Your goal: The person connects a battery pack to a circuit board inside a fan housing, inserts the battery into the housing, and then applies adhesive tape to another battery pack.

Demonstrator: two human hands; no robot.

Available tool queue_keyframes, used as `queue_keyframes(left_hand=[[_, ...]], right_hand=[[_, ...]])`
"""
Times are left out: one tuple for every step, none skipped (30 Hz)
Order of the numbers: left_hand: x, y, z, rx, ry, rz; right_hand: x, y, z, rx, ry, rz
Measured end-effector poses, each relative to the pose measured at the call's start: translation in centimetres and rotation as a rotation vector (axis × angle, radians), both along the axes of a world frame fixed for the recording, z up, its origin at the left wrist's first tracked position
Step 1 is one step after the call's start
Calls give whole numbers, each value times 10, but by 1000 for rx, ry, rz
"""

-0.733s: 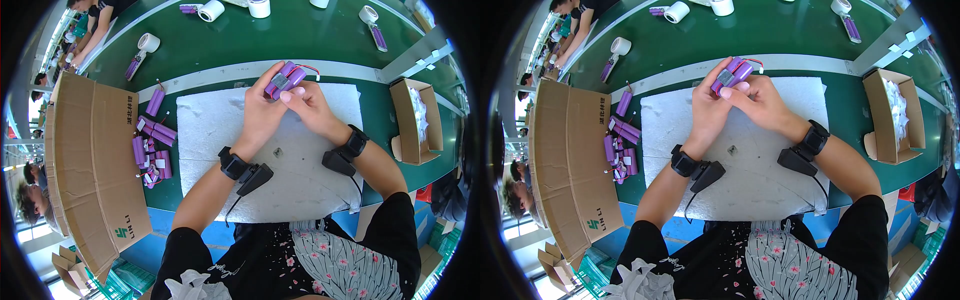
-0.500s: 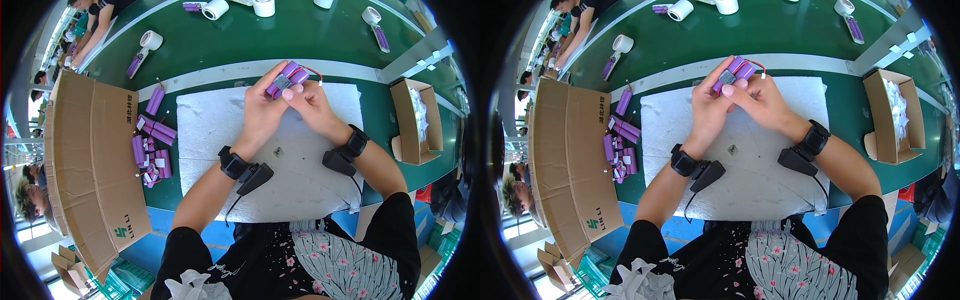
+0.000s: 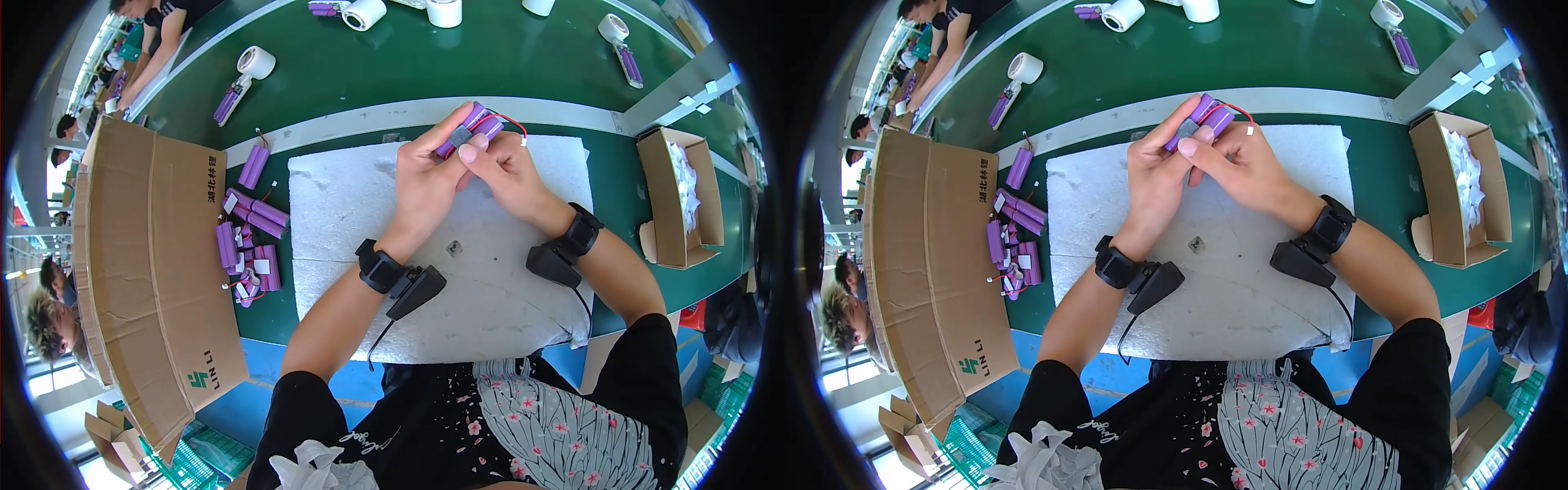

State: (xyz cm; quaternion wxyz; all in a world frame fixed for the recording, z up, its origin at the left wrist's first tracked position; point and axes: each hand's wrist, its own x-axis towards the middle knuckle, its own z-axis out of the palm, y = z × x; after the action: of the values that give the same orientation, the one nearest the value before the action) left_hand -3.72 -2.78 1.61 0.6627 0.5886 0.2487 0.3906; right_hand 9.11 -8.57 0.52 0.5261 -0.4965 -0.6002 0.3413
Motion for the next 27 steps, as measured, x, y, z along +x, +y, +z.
queue_keyframes(left_hand=[[0, 0, 0, 3, 4, -2], [0, 0, 0, 4, 4, -2], [0, 0, 1, 12, 3, 1], [0, -1, 1, 20, 3, 3], [0, -1, 1, 28, 2, 6], [0, -1, 1, 28, 2, 6], [0, -1, 1, 28, 0, 3], [0, 0, 1, 27, -1, 0], [0, 0, 1, 26, -3, -3], [0, -1, 1, 26, -3, -3], [0, -1, 1, 28, -7, -3], [0, -1, 2, 29, -11, -3], [0, -1, 2, 31, -15, -3], [0, -1, 1, 31, -15, -4], [0, -1, 0, 29, -16, -5], [-1, -1, 0, 27, -16, -7], [-1, 0, -1, 25, -16, -9], [0, 0, -1, 25, -17, -9], [0, -1, -1, 29, -20, -3], [0, -1, 0, 32, -23, 4], [1, -1, 0, 34, -26, 10], [0, -1, 1, 34, -26, 9], [0, -1, 2, 27, 14, 2], [-2, 0, 3, 22, 54, -5], [-2, 1, 4, 17, 94, -12], [-2, 0, 3, 16, 95, -11], [-1, 0, 0, 42, 55, -14]], right_hand=[[0, 0, 1, 0, 0, 0], [-1, -1, 3, 1, 12, 0], [-2, -1, 5, 1, 25, 1], [-3, -2, 6, 0, 37, 1], [-3, -2, 7, 0, 37, 1], [-2, -2, 7, -3, 28, -2], [-2, -2, 7, -7, 18, -5], [-2, -2, 7, -11, 9, -8], [-2, -2, 6, -12, 9, -8], [-2, -2, 6, -8, 14, -8], [-3, -1, 5, -4, 18, -8], [-3, -1, 5, 1, 23, -8], [-3, -2, 5, 1, 23, -9], [-3, -2, 6, -10, 19, -9], [-3, -2, 7, -20, 15, -9], [-3, -2, 7, -30, 11, -9], [-3, -2, 7, -29, 11, -9], [-3, -1, 6, -30, 11, -6], [-3, -1, 5, -31, 11, -4], [-2, -1, 5, -32, 11, -1], [-2, -2, 4, -32, 11, -1], [-1, -1, 4, -32, 15, 1], [-1, -2, 3, -32, 19, 3], [-1, -1, 3, -31, 23, 6], [-1, -2, 3, -31, 24, 6], [-1, -2, 3, -26, 29, 11], [-1, -2, 3, -20, 35, 16]])
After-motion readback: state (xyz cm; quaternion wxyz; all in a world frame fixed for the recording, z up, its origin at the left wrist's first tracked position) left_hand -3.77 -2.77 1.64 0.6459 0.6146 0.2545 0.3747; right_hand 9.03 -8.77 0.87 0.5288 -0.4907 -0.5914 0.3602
